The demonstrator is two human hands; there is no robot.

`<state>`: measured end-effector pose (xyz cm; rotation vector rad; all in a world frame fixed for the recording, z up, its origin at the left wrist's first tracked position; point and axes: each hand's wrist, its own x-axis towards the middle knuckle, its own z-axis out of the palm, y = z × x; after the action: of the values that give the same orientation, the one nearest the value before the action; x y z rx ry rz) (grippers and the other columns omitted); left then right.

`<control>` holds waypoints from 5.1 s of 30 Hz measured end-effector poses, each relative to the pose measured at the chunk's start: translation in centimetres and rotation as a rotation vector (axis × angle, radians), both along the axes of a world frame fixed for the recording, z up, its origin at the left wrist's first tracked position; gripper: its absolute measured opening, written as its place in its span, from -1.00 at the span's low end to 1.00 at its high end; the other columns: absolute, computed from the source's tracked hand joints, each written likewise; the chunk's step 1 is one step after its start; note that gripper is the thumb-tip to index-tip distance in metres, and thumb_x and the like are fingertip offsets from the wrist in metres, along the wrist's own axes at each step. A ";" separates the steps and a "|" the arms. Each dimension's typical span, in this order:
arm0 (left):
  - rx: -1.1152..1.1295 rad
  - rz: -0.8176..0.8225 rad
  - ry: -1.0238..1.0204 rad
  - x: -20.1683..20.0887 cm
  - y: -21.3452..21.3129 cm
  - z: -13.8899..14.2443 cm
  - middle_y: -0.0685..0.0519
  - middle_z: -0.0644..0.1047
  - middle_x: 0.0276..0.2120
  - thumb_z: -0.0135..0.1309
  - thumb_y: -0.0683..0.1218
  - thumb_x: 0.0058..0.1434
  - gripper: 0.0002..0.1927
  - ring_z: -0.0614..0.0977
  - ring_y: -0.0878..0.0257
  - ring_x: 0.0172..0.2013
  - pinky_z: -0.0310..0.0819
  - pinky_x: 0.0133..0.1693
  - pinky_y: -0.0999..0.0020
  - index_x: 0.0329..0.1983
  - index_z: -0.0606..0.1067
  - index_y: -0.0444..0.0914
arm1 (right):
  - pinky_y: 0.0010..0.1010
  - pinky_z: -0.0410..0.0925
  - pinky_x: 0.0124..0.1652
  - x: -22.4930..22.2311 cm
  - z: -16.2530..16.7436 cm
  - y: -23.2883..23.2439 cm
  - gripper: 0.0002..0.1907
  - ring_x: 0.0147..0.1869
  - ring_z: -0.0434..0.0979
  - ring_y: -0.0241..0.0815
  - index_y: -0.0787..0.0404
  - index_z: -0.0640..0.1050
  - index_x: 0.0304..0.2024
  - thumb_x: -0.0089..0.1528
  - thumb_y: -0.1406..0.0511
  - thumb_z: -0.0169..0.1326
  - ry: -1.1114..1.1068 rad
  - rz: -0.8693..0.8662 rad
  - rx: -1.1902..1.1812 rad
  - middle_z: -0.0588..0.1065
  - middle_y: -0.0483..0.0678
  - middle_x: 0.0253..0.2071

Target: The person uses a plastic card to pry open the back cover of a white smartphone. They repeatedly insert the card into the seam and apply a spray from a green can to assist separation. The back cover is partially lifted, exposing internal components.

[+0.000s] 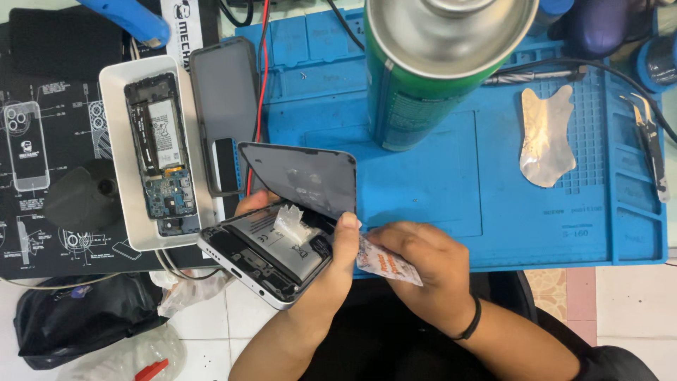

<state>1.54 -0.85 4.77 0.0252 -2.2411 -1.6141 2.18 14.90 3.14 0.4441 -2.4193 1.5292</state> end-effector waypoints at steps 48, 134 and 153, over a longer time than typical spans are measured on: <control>0.344 -0.206 -0.026 1.6 -2.5 0.6 -0.14 0.36 0.16 0.39 -0.15 0.15 -0.20 0.53 0.18 0.01 0.58 0.05 0.24 0.33 0.14 -0.22 | -0.22 0.35 0.26 -10.7 8.8 6.9 0.01 0.38 0.40 0.15 0.20 0.11 0.41 0.07 0.21 0.41 0.567 0.080 0.430 0.28 0.19 0.29; 0.325 -0.079 -0.006 1.5 -0.4 0.4 -0.16 0.30 0.17 0.39 -0.15 0.17 -0.12 0.52 0.19 0.02 0.54 0.08 0.25 0.35 0.03 -0.29 | -0.43 0.35 0.23 -2.2 9.9 6.9 -0.55 0.18 0.46 -0.26 0.38 0.39 0.20 0.38 0.29 0.24 0.191 -0.208 0.125 0.40 -0.06 0.13; 0.261 -0.100 -0.023 1.4 -0.1 0.4 -0.11 0.29 0.12 0.37 -0.12 0.23 -0.12 0.44 0.21 0.04 0.47 0.08 0.31 0.41 0.03 -0.33 | -0.21 0.46 -0.20 -1.0 1.6 0.7 -0.67 -0.18 0.59 0.01 0.22 0.54 -0.14 0.04 0.33 0.25 0.193 0.162 0.367 0.55 -0.03 -0.18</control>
<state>2.93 -0.94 5.22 -0.0003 -2.0624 -1.9590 1.21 15.65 4.70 0.8359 -2.5579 1.0338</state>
